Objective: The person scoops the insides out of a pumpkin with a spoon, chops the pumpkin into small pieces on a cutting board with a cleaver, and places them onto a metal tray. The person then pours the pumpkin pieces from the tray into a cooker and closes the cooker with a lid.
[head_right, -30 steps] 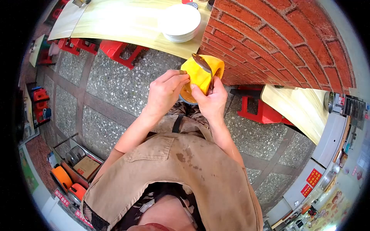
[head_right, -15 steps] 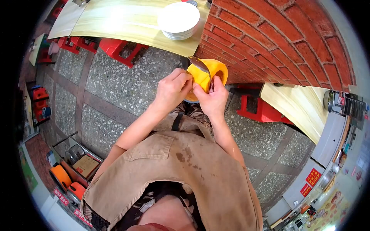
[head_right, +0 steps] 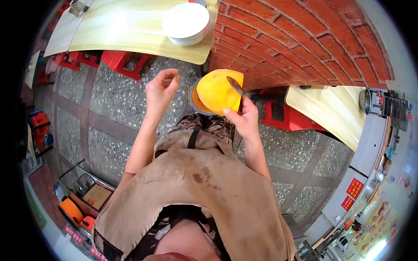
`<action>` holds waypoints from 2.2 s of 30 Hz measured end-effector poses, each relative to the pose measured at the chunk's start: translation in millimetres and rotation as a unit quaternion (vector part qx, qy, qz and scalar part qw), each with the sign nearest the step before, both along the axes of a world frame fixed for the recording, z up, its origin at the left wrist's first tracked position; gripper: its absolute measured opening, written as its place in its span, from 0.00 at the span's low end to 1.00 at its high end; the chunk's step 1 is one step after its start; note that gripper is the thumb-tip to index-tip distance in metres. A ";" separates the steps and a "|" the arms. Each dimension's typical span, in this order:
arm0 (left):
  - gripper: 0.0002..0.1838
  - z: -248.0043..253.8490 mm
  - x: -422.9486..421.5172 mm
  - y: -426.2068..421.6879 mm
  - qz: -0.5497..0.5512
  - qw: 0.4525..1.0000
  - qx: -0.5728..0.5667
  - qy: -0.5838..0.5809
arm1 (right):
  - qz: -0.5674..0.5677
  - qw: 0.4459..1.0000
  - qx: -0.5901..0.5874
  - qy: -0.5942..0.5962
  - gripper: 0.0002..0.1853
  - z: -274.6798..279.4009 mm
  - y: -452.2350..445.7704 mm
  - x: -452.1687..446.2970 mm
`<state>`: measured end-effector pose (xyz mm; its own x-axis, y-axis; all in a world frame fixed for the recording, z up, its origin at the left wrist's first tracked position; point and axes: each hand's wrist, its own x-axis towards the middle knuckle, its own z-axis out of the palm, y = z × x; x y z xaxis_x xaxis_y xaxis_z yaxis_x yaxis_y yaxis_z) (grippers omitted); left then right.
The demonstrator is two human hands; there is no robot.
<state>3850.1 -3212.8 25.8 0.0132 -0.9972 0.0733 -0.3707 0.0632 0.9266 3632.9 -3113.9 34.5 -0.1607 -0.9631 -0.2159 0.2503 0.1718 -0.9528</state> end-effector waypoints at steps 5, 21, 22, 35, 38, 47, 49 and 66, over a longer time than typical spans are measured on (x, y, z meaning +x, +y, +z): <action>0.09 -38.1 4.6 2.0 -0.111 0.980 -0.061 -0.154 | 0.053 0.997 -0.028 -0.056 0.28 3.7 15.3 -17.7; 0.42 -3.9 -17.6 9.9 -0.314 0.834 0.304 0.337 | 0.130 0.989 -0.048 -0.043 0.28 24.5 28.7 -33.8; 0.48 -11.8 -15.7 8.0 -0.348 0.722 0.403 0.442 | 0.131 0.989 -0.051 -0.042 0.28 24.7 25.6 -33.5; 0.37 7.3 -16.6 17.9 -0.370 0.786 0.290 0.401 | 0.161 0.979 0.020 -0.123 0.32 35.5 -6.4 -9.2; 0.24 20.9 -10.5 23.4 -0.266 0.954 0.038 0.132 | 0.102 0.988 0.018 -0.113 0.32 31.2 -6.2 -3.2; 0.10 43.6 -29.5 41.6 -0.170 0.966 -0.188 -0.042 | 0.062 0.998 -0.022 0.014 0.14 34.9 -6.1 4.9; 0.10 45.9 -28.1 41.9 -0.180 0.967 -0.174 -0.048 | 0.072 0.996 -0.018 0.044 0.14 34.7 -4.8 4.5; 0.07 47.8 -39.5 41.6 -0.142 0.962 -0.179 -0.151 | 0.036 0.986 -0.015 0.160 0.17 31.7 -3.0 16.1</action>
<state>3810.6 -3171.2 73.6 -0.3323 -0.8678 0.3694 -0.5399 0.4962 0.6799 3649.0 -3116.9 66.2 -0.1462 -0.9799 -0.1358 -0.0762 0.1480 -0.9860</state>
